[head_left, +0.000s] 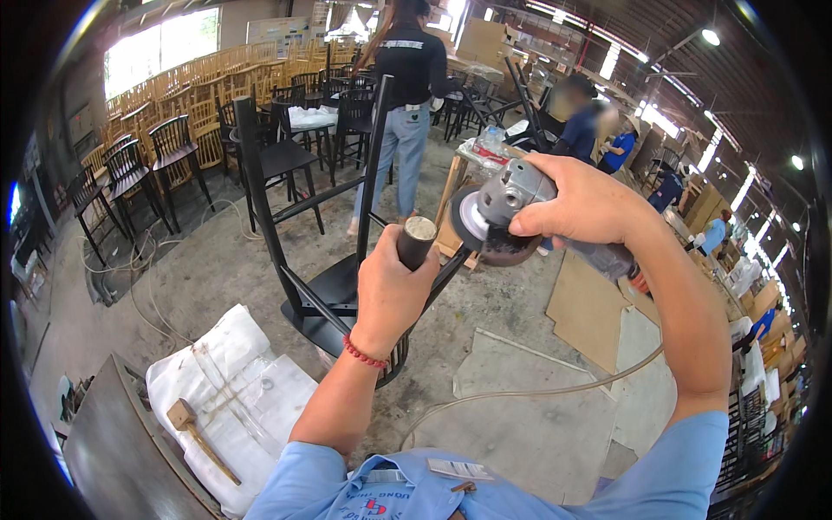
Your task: The person uses a handheld power sander to smooth the legs of black wooden chairs, then wipes the sanded areas with a cloth. The person handles multiple chairs one at a time, flipping them to access different legs.
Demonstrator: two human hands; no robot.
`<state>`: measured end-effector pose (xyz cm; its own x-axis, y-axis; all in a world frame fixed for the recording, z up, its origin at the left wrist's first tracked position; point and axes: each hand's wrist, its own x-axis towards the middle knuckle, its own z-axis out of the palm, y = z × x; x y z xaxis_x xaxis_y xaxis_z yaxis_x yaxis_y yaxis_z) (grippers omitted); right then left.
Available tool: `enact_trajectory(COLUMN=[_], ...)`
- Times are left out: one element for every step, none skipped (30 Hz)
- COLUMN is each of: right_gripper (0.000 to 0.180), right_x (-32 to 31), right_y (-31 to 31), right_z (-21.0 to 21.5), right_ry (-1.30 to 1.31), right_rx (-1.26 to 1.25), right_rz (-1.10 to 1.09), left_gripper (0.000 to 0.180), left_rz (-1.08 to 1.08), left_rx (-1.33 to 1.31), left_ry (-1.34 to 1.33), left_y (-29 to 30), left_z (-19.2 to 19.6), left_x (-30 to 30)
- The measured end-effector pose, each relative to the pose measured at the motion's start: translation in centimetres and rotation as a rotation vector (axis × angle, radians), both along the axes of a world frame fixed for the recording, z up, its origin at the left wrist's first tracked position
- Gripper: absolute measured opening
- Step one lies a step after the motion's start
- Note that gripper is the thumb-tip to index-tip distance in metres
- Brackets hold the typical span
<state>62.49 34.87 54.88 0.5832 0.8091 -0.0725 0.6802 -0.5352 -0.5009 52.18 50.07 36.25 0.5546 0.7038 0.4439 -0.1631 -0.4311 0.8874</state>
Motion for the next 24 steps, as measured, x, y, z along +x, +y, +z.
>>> enact_trajectory(right_gripper=[0.053,0.055,0.057,0.058,0.058,0.058,0.057,0.057,0.058,0.058,0.059,0.059,0.059,0.059,0.059,0.056,0.054,0.052,0.050,0.048,0.046,0.044,0.043,0.041], right_x=[0.9,1.9,3.3,4.6,5.9,7.5,9.3,11.1,12.9,14.6,16.5,18.5,20.3,22.1,23.6,25.5,27.0,28.3,29.5,30.8,32.0,33.2,34.2,35.0], right_y=[-0.4,-1.0,-2.2,-3.3,-4.4,-5.8,-7.4,-9.0,-10.1,-11.4,-12.8,-13.4,-13.9,-14.4,-14.2,-14.3,-13.8,-13.0,-12.2,-11.2,-10.5,-9.6,-8.6,-7.8], right_z=[0.1,0.2,-0.1,-0.5,-0.8,-0.9,-0.8,-0.7,-0.8,-0.7,-0.5,-0.8,-0.7,-0.6,-0.5,-0.6,-0.4,-0.2,0.2,0.4,0.5,0.5,0.5,0.4], right_ry=[-0.012,-0.025,-0.042,-0.001,0.040,0.079,0.076,0.102,0.135,0.164,0.161,0.152,0.133,0.115,0.113,0.111,0.122,0.133,0.119,0.113,0.105,0.111,0.116,0.125], right_rx=[-0.001,-0.002,0.048,0.143,0.238,0.334,0.364,0.415,0.469,0.520,0.533,0.541,0.550,0.559,0.576,0.567,0.519,0.469,0.420,0.371,0.323,0.271,0.219,0.164], right_rz=[0.003,0.006,-0.010,-0.026,-0.045,-0.075,-0.106,-0.140,-0.153,-0.175,-0.209,-0.215,-0.220,-0.226,-0.160,-0.131,-0.126,-0.112,-0.082,-0.049,-0.031,0.002,0.038,0.061], left_gripper=[0.029,0.029,0.032,0.033,0.034,0.035,0.036,0.039,0.038,0.037,0.037,0.036,0.039,0.042,0.045,0.049,0.051,0.053,0.050,0.047,0.044,0.042,0.041,0.040], left_rz=[-0.001,-0.001,-0.015,0.088,0.190,0.278,0.350,0.418,0.272,0.117,-0.043,-0.124,-0.116,-0.107,-0.099,-0.096,-0.041,0.024,0.010,0.000,-0.025,-0.080,-0.131,-0.195], left_rx=[0.003,0.005,-0.043,0.085,0.213,0.340,0.458,0.572,0.627,0.672,0.713,0.684,0.650,0.613,0.512,0.406,0.406,0.406,0.360,0.316,0.269,0.219,0.167,0.111], left_ry=[-0.006,-0.013,0.039,-0.106,-0.250,-0.397,-0.572,-0.750,-0.819,-0.887,-0.951,-0.741,-0.583,-0.425,-0.323,-0.219,-0.173,-0.127,-0.125,-0.115,-0.108,-0.029,0.049,0.129], left_y=[-0.1,-0.2,-0.4,-0.4,-0.5,-0.7,-1.1,-1.8,-2.3,-3.1,-3.7,-4.2,-4.4,-4.3,-4.0,-3.8,-3.5,-3.2,-3.2,-3.1,-3.2,-3.0,-2.7,-2.7], left_z=[-0.1,-0.1,-0.1,-0.6,-1.1,-1.7,-1.9,-2.3,-3.2,-4.2,-4.6,-4.4,-4.3,-4.5,-4.6,-4.5,-3.8,-2.8,-1.8,-0.9,-0.2,0.3,0.7,0.8], left_x=[0.1,0.1,0.1,0.4,0.8,1.4,1.5,1.7,2.1,2.7,4.1,6.0,9.0,12.7,16.7,20.8,24.5,27.8,30.8,33.5,35.5,36.7,37.7,38.8])
